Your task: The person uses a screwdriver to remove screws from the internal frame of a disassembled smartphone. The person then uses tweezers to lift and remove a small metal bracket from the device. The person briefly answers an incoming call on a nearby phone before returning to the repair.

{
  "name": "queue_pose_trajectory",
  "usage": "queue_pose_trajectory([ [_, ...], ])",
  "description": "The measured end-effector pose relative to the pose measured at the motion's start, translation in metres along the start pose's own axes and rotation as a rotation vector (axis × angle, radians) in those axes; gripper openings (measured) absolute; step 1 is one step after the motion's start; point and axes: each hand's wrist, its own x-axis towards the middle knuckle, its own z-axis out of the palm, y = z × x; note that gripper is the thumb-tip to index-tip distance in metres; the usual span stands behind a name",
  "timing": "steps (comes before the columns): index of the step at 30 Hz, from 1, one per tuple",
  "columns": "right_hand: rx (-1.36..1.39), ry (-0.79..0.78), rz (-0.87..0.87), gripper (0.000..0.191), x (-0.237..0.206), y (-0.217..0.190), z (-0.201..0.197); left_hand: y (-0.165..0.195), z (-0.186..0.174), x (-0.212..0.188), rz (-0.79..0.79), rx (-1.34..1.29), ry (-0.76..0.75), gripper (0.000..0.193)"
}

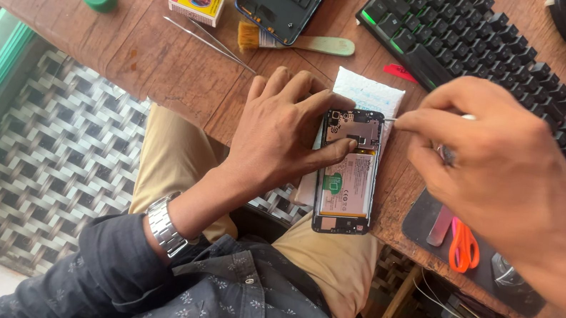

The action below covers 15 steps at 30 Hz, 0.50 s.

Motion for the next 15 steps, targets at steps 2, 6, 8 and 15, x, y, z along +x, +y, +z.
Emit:
queue_pose_trajectory([
  [2, 0.036, 0.012, 0.094, 0.016, -0.003, 0.001, -0.004, 0.000, 0.000, 0.000, -0.014, 0.000, -0.011, 0.042],
  [6, 0.074, 0.108, 0.251, 0.015, -0.011, 0.003, -0.002, 0.001, 0.001, 0.001, -0.025, 0.003, -0.016, 0.042],
  [8, 0.043, 0.209, 0.225, 0.018, -0.014, 0.005, 0.009, 0.001, 0.000, 0.000, -0.026, -0.011, -0.013, 0.042],
  [15, 0.194, 0.194, 0.418, 0.015, -0.022, 0.012, 0.069, 0.000, -0.001, 0.001, -0.032, -0.002, -0.012, 0.043],
])
